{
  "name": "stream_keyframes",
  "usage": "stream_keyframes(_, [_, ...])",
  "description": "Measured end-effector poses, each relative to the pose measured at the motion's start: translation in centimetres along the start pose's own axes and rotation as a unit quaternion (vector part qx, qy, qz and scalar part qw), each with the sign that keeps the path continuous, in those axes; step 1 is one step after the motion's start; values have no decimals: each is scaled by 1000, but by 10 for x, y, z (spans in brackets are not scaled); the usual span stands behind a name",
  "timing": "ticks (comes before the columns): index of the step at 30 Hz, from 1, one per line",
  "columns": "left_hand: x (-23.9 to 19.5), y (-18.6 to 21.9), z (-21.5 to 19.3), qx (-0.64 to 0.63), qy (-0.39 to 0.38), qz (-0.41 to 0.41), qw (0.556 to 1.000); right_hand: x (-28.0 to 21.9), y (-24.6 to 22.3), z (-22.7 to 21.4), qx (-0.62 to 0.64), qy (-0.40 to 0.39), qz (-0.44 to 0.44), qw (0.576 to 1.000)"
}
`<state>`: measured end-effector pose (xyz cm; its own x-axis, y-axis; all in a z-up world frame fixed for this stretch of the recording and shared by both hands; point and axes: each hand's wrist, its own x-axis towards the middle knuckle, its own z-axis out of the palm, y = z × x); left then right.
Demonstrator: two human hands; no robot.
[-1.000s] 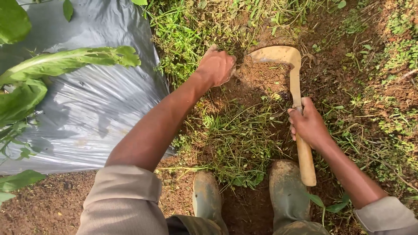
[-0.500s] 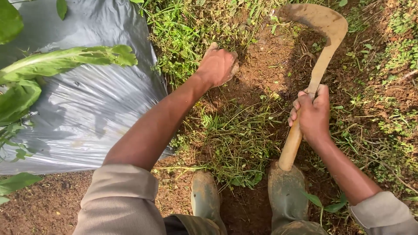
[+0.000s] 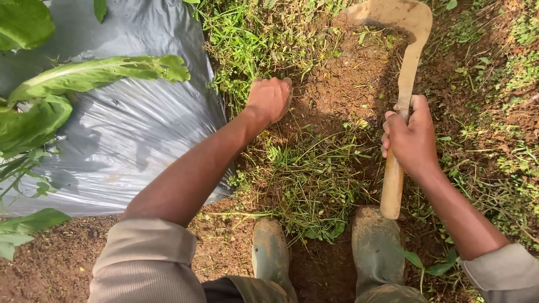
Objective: The person uses a sickle to cut weeds and grass at the edge of a garden bed covered with plastic sheeting. They repeatedly strike the ground with the tool and pull up the cut vegetation by hand, clearing the area along the plastic border.
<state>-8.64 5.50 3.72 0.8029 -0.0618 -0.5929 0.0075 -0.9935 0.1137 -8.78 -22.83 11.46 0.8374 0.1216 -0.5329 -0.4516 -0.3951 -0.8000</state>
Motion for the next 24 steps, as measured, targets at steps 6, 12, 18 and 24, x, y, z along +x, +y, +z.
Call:
stream_keyframes(6, [3, 2, 20, 189, -48, -24, 981, 12, 20, 23, -72, -41, -3, 997])
stream_keyframes(12, [-9, 11, 4, 152, -28, 19, 988, 19, 35, 23, -158, -74, 34, 984])
stream_keyframes(18, [19, 33, 5, 155, 73, 153, 973, 21, 11, 7, -41, -7, 5, 999])
stream_keyframes(24, [47, 42, -14, 313, 33, 29, 949, 32, 2, 0, -14, 21, 24, 999])
